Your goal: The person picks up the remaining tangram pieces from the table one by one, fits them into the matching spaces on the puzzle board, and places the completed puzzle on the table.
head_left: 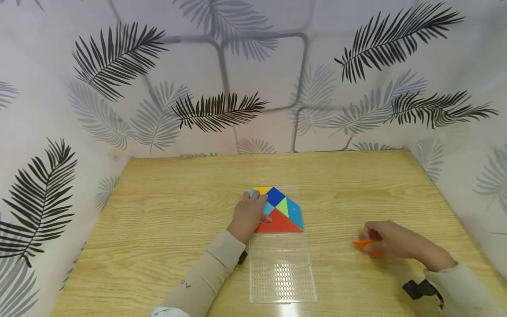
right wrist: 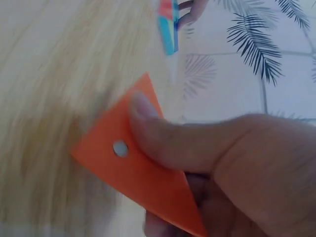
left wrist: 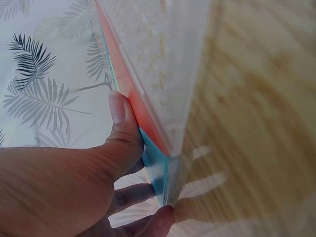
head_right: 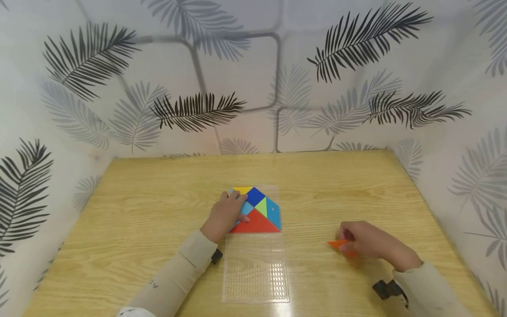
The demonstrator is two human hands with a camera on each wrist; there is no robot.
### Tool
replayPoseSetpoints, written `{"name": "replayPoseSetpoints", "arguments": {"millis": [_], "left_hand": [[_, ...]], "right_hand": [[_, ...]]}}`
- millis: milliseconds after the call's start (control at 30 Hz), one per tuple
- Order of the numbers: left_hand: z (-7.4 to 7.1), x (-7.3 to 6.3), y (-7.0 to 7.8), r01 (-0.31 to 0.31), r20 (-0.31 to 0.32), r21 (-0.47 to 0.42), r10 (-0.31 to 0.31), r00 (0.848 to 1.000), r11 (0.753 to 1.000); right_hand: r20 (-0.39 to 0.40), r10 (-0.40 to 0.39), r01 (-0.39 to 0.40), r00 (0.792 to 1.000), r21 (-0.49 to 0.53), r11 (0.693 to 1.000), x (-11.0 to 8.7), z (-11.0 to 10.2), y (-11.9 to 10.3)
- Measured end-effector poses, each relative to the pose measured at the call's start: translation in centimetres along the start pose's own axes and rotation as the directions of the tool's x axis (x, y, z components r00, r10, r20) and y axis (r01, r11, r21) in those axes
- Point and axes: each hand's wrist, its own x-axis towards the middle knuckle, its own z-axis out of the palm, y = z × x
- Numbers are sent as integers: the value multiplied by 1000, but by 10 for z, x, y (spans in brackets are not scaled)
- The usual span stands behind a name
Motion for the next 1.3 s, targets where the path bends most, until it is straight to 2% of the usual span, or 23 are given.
{"name": "replayPoseSetpoints", "arguments": {"millis": [67,133,233,433,667,867,1167,1300], "left_hand": [[0,0,-1,1,0,4,-1,1000,1000],[0,0,-1,-1,1,5,1,1000,1000],[-2,-1,-1,-4,4,-9,4,1000,1000],[-4,-4,0,4,-1,-42,-4,1000,999],[-4,-4,-1,-2,-14,-27,2,1000,1000],[-4,-3,-1,-5,-7,-28,5,1000,1000],[-1,-1,-2,7,18,-53,-6,1000,999],[-1,0,-3,5,17,-47,-4,1000,999]], "right_hand": [[-102,25,-31,995,-57,998,6,-3,-7],[-199,54,-74,978,-92,993,13,-5,-12],[-277,77,-106,958,-92,990,23,-5,-17],[-338,54,-86,940,-80,993,44,0,-30],[-457,21,-66,889,-84,994,70,9,-44],[-519,-41,-3,854,-84,997,97,17,-57],[-569,-162,52,806,-205,977,136,32,-70],[-557,-203,40,805,-290,956,151,39,-72]]}}
